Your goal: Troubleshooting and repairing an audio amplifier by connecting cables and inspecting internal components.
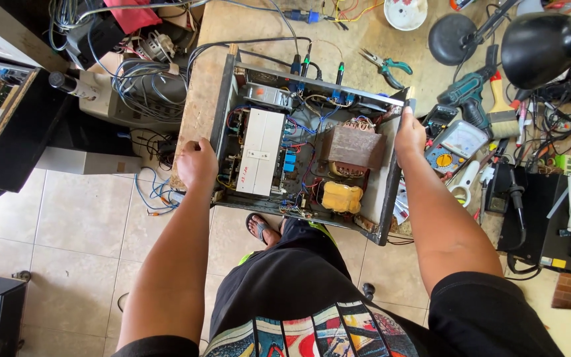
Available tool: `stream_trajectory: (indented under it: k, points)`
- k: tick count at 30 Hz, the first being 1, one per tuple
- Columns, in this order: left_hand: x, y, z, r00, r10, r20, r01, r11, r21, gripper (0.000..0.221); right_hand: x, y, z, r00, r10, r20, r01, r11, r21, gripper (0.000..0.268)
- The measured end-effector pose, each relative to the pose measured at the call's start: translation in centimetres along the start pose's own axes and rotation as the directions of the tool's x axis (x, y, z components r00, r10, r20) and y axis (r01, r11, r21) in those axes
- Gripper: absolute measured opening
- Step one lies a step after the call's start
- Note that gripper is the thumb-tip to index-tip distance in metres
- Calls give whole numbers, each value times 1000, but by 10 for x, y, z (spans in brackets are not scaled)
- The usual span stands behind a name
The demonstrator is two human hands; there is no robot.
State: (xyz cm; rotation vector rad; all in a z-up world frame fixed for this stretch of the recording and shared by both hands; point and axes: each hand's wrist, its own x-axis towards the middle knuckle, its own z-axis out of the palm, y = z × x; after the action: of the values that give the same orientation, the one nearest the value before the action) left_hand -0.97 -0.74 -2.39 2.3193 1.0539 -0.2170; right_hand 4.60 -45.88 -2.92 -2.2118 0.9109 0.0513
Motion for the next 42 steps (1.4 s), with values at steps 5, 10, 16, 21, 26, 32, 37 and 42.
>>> stream_trajectory:
  k: [5, 10, 16, 21, 26, 32, 37, 42]
  points:
    - [3, -2, 4, 1000, 2, 17, -3, 1000, 20, 41, -5, -4, -4, 1000, 14, 19, -13, 1000, -12, 72]
    - [0, 1, 1, 1000, -2, 27, 2, 1000, 24, 42, 5, 4, 1, 1000, 13, 14, -13, 1000, -17, 72]
    - [-4, 5, -2, 1000, 0, 18, -1, 1000, 17, 42, 8, 5, 3, 1000, 18, 14, -18, 1000, -7, 71]
    - [-2, 5, 0, 1000, -10, 26, 9, 999, 38, 44, 8, 5, 2, 1000, 16, 14, -16, 1000, -8, 71]
    - [2, 1, 5, 1000, -5, 9, 5, 999, 48, 44, 6, 3, 2, 1000, 20, 15, -20, 1000, 4, 69]
    - [-1, 4, 0, 999, -24, 31, 22, 998, 58, 46, 6, 2, 0, 1000, 13, 20, -13, 1000, -10, 71]
    - [3, 2, 3, 999, -21, 32, 20, 999, 48, 45, 16, 13, 6, 1000, 14, 26, -14, 1000, -14, 71]
    - [1, 4, 2, 999, -29, 37, 27, 998, 53, 46, 21, 17, 8, 1000, 17, 18, -17, 1000, -12, 71]
